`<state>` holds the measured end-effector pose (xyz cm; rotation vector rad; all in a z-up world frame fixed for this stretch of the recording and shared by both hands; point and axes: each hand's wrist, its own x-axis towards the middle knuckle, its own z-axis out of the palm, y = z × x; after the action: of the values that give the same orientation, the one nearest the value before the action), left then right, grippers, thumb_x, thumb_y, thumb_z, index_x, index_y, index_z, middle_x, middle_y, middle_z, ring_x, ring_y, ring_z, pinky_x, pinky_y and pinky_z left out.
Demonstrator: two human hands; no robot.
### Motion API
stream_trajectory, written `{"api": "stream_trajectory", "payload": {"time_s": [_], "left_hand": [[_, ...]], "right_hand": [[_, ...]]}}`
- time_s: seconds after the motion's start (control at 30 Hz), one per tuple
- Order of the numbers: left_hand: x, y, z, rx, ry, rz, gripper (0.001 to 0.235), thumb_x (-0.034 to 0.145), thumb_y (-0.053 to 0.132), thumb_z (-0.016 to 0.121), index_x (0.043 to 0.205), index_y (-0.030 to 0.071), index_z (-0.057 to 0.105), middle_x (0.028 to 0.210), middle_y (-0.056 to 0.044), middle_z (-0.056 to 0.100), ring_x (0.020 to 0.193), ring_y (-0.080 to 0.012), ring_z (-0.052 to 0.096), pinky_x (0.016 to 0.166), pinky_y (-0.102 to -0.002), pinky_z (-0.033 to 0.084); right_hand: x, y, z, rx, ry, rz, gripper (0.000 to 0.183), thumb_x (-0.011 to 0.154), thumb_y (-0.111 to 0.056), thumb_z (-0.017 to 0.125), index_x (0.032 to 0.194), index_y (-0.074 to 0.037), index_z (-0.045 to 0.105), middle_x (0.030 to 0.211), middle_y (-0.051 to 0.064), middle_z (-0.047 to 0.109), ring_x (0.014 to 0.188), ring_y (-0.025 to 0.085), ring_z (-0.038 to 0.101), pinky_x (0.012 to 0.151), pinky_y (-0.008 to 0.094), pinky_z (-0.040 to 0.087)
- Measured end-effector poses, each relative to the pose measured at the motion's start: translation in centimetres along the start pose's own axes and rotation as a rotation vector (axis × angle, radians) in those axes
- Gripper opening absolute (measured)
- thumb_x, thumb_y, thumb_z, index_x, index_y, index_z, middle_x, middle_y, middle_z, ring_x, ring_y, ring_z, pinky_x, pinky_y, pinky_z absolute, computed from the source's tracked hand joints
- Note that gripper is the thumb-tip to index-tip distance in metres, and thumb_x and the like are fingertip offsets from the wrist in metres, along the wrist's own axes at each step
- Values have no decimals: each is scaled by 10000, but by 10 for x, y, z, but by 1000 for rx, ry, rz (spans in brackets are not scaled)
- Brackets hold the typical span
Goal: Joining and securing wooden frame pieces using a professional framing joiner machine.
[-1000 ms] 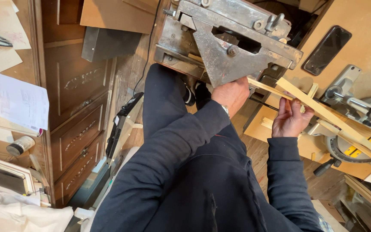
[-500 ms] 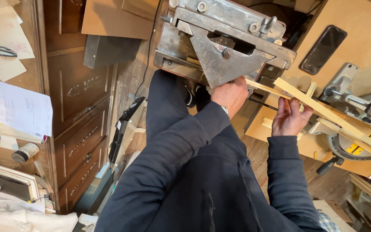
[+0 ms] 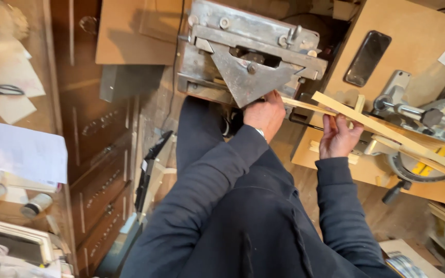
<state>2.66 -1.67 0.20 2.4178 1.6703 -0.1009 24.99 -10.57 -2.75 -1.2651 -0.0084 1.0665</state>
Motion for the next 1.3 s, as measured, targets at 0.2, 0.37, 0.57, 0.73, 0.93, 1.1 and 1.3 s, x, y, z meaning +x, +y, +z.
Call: {"api": "stream_trajectory", "payload": {"time_s": [0.2,0.37,0.57,0.73,0.93,1.1,1.3], "left_hand": [[-7,-3,-5,-52,81,9,394,876,185,592,1200,-18,691,1066,-182,715,572,-198,712,463,-339,552],[0,-3,-26,-2,46,24,379,914,185,583,1210,-30,681,1053,-151,695,557,-196,711,445,-317,558],[-3,-5,-15,4,64,13,397,905,187,580,1223,-30,674,1084,-155,687,551,-200,711,445,-325,559],[-3,-4,-16,-10,73,25,390,889,175,588,1211,-28,670,1086,-170,687,526,-203,704,433,-325,557],[-3,-7,-15,2,42,21,372,891,170,587,1195,-27,671,1102,-182,679,534,-208,707,440,-336,560],[-11,-6,-4,-32,89,31,368,893,170,585,1197,-18,674,1190,-282,667,541,-219,716,447,-318,564],[-6,-5,-16,45,74,-12,357,897,199,584,1181,8,686,1165,-293,664,565,-240,734,445,-327,569]], "right_hand": [[1,7,-10,-87,30,-36,371,1032,22,628,1303,-141,436,1205,109,676,1091,266,735,1032,476,592],[0,-2,-1,-58,14,-44,382,1027,40,627,1323,-136,462,1162,86,630,1089,267,717,992,456,634],[4,7,-11,-20,14,-36,381,1033,38,651,1291,-145,437,1215,107,646,1120,275,718,1021,459,637],[0,4,-9,-33,18,-42,396,1052,31,662,1318,-155,435,1235,119,659,1082,266,707,1008,458,634],[-1,7,-4,-65,24,-43,412,1041,17,657,1332,-165,429,1220,115,665,1088,256,728,975,451,635],[-6,2,-1,-43,21,-23,402,1043,3,648,1342,-153,428,1225,110,670,1062,264,736,949,444,626],[1,8,-11,-19,25,3,448,1013,34,648,1351,-165,430,1175,94,647,1004,224,714,958,448,643]]}}
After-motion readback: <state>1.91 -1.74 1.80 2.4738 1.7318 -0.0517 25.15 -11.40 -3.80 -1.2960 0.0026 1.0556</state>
